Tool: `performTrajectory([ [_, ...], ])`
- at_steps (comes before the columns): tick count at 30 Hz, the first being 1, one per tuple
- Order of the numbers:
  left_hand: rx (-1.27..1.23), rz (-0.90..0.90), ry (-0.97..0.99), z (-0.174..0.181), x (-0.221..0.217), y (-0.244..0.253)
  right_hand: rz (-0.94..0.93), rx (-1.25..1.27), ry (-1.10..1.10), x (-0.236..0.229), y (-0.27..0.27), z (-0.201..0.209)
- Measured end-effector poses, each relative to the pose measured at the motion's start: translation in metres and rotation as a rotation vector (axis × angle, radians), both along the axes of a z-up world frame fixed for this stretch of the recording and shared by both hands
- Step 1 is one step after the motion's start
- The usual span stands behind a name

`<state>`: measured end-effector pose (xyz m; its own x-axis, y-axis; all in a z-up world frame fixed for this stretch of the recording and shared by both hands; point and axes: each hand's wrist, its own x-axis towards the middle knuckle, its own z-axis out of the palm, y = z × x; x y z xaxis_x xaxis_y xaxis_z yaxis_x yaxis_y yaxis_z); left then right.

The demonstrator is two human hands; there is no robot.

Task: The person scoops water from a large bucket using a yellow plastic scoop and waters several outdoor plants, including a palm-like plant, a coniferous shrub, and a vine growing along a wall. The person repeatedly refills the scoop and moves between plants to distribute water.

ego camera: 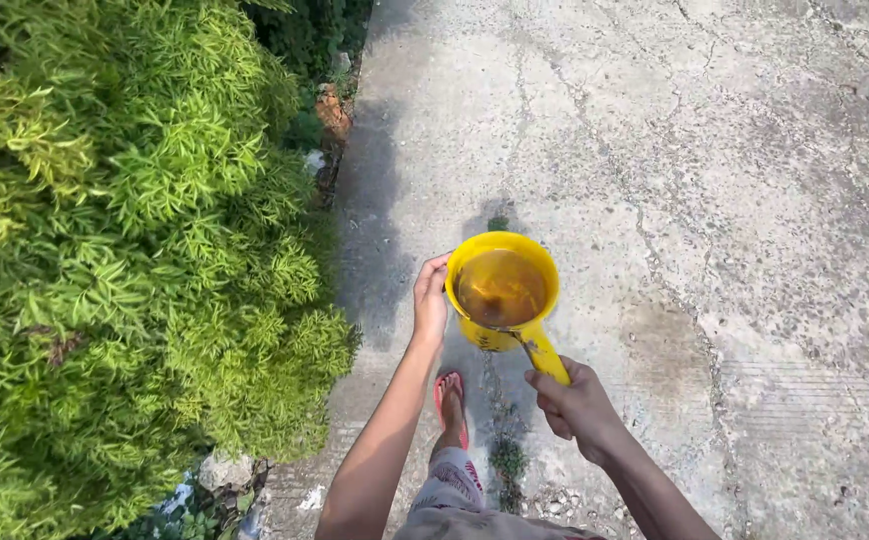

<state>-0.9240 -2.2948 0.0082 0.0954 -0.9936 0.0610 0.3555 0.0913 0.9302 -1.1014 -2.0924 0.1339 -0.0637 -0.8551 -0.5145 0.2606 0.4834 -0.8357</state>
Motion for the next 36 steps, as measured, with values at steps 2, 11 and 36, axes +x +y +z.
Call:
performTrajectory([
  [2,0.015,-0.005,-0.017,0.014,-0.003,-0.048,-0.012,0.035,0.022,-0.001,-0.053,0.013],
  [11,0.046,-0.046,-0.075,0.052,-0.015,-0.26,-0.005,0.083,-0.077,-0.01,-0.271,0.06],
  [36,0.006,0.041,0.051,0.09,-0.154,-0.824,0.283,0.1,-0.495,-0.179,-0.889,0.085],
])
